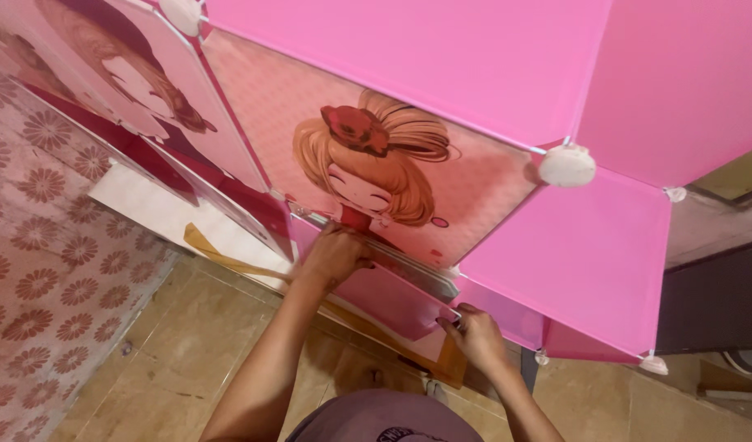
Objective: The person works on a pink fabric-and-plastic cube storage organizer, detaching printed and plain panels from the frame connectors and reattaching them, pressing panel edges onto the corner joints by hand. They handle panels one at a time and stack removed panels on a small stool before fitting them back onto the unit.
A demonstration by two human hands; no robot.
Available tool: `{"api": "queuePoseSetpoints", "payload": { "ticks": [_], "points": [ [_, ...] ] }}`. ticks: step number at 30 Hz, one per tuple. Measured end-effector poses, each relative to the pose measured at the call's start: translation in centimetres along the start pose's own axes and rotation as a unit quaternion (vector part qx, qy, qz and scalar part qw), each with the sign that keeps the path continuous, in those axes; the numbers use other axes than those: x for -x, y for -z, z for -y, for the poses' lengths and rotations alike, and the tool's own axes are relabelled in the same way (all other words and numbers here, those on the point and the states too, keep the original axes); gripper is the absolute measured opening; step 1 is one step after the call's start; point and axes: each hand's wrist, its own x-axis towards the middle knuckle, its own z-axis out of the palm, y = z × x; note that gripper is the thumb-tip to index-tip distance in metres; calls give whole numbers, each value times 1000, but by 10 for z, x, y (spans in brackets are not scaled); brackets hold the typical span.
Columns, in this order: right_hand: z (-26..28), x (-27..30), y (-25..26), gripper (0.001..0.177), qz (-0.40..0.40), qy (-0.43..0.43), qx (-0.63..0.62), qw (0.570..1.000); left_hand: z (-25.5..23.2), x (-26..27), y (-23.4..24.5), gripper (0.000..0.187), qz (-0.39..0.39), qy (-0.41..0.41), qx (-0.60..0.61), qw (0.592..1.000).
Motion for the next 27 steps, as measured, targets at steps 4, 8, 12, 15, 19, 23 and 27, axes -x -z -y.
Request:
{"api": "queuePoseSetpoints", "payload": {
  "ticks": [4,8,12,15,19,23,27],
  "points": [
    [-8,-5,-28,29,-32,-12,38,999,20,4,-22,21,35,0,-64,997],
    [-11,-7,-43,35,-41,-57,72,995,36,5,-44,23,11,-12,-67,998],
    [-7,-5,-40,33,-82,-62,30,994,39,2,-62,19,-21,-27,-85,996],
    [-5,-4,-34,34,-98,-80,40,991,41,4,-69,13,-87,-54,-57,993],
    [-8,-3,-29,35,-97,-106,35,989,36,8,-72,19,-181,-80,-18,980],
    [-14,1,-25,33,-97,-116,-13,988,21,6,-74,21,-241,-115,-13,964],
    [-24,8,-22,27,-89,-133,-51,986,-6,-2,-80,19,-231,-170,29,958]
  ]
}}
